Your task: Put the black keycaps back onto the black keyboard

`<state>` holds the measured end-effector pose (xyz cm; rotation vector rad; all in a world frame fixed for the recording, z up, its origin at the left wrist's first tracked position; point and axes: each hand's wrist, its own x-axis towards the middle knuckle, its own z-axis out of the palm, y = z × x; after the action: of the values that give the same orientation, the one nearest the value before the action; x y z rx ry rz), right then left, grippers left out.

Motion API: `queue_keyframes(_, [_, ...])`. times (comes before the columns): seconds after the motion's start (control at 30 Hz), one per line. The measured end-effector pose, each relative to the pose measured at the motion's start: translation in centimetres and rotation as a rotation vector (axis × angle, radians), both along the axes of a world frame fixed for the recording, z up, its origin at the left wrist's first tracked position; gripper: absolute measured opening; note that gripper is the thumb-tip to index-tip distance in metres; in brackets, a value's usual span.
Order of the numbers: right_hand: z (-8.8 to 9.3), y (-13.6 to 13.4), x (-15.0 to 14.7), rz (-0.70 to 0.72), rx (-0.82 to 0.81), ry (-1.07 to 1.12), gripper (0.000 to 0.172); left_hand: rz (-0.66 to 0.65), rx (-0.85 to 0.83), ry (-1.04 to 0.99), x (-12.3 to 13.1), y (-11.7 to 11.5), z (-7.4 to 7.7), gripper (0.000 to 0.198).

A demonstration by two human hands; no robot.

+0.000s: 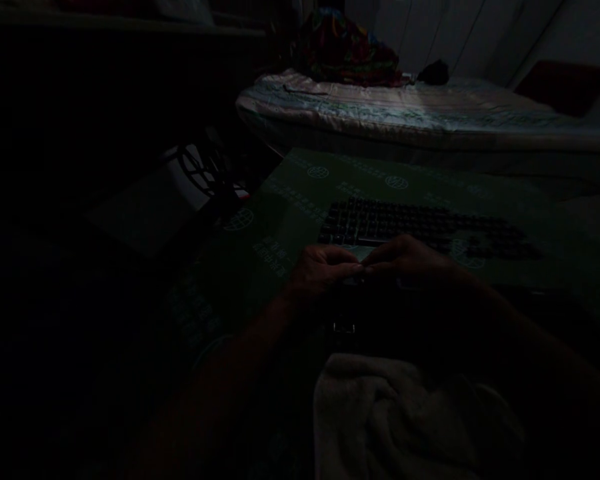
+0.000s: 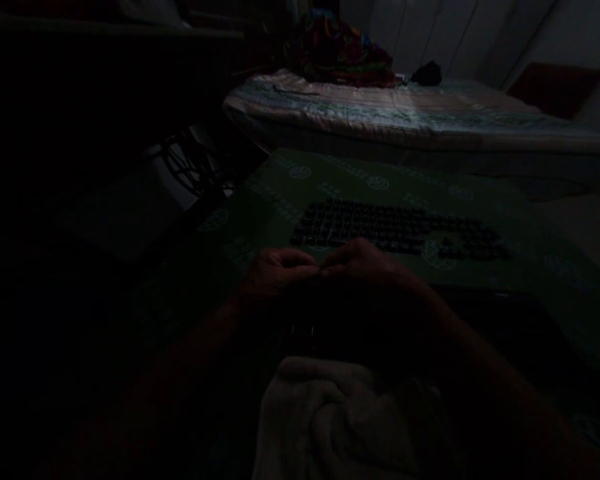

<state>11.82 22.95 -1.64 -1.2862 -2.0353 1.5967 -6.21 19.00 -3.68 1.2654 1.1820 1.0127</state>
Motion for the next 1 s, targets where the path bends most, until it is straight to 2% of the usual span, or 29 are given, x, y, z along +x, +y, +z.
queue_keyframes(0.23, [0.7, 0.4, 0.5, 0.054, -0.119, -0.016, 0.022, -0.080, 0.067, -0.077, 0.2, 0.0, -0.5, 0.017])
queue_keyframes(0.37, [0.7, -0.5, 0.5, 0.031, 0.054, -0.103, 0.023, -0.057, 0.094, 0.005, -0.1, 0.3, -0.8, 0.016])
queue_keyframes(0.47, [0.4, -1.2, 0.2, 0.019, 0.222, -0.182, 0.021, 0.074, 0.150, 0.075, -0.5, 0.9, -1.3, 0.014])
queue_keyframes(0.6, [0.0, -1.4, -0.5, 0.059, 0.334, -0.352, 0.020, 0.188, 0.199, 0.149, -1.0, 1.6, -2.2, 0.011])
queue_keyframes(0.8, [-0.3, -0.8, -1.3, 0.143, 0.443, -0.576, 0.018, 0.180, 0.238, 0.243, -1.0, 1.8, -3.0, 0.010])
queue_keyframes(1.0, [0.6, -0.1, -2.7, 0.249, 0.507, -0.705, 0.014, 0.115, 0.265, 0.276, -0.8, 1.6, -3.1, 0.009])
